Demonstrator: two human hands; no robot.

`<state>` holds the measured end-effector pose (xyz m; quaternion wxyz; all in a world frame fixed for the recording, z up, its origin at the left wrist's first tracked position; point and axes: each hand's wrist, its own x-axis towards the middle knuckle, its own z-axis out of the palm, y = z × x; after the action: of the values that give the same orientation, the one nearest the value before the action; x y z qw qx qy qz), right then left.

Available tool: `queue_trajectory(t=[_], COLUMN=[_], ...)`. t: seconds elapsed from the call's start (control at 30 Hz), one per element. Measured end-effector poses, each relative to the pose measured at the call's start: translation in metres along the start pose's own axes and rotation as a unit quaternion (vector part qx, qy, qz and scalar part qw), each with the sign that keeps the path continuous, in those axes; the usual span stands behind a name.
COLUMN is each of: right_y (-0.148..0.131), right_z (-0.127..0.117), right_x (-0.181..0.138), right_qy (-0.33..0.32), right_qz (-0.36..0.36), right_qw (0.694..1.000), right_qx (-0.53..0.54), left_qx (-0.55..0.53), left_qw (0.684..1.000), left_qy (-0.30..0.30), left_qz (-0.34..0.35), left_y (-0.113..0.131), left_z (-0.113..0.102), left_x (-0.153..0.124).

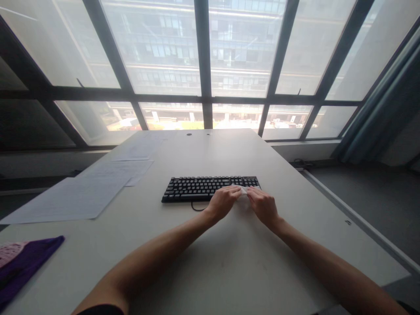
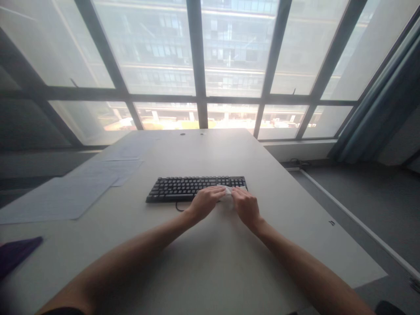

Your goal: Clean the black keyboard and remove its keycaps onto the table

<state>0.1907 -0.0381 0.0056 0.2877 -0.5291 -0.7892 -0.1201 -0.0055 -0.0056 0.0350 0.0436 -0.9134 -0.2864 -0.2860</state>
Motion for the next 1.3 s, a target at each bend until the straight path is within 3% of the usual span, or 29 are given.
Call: queue_trajectory(t=[0.1,0.2,0.3,0.47,0.6,1.03,1.3], right_y=[-0.018,-0.043,-0.065,-0.079,-0.075,-0.069,-0.075], right_z=[0.004,0.009,0.019,0.044,0.054,0.042,0.048], right_x=[0.018,0.041,0.057,0.051,0.041,0.045,0.047], right_qy=[-0.009,-0.059,-0.091,-0.077,-0.084,-0.095,-0.063], right_qz=[-0.014,-0.018,-0.031,-0.099,-0.104,-0.089,-0.095], right_qw=[1.0,0.998,0.995,0.991,0.989,0.984,0.986], right_qx=[0.012,0.009,0.023,0.056,0.068,0.124,0.124], left_qx=[0.044,0.084,0.1,0.082,0.075,0.12,0.154], left_qw=[0.998,0.991,0.985,0.993,0.993,0.989,0.979], left_qy=[-0.005,-0.038,-0.077,-0.06,-0.053,-0.01,0.005], left_qz=[-0.039,-0.097,-0.119,-0.062,-0.074,-0.079,-0.137], left_y=[-0.013,-0.03,-0.041,-0.046,-0.048,-0.036,-0.041], left_z=[-0.023,-0.046,-0.056,-0.036,-0.021,-0.016,-0.031], left_x=[-0.002,-0.012,-0.033,-0.069,-0.075,-0.076,-0.071])
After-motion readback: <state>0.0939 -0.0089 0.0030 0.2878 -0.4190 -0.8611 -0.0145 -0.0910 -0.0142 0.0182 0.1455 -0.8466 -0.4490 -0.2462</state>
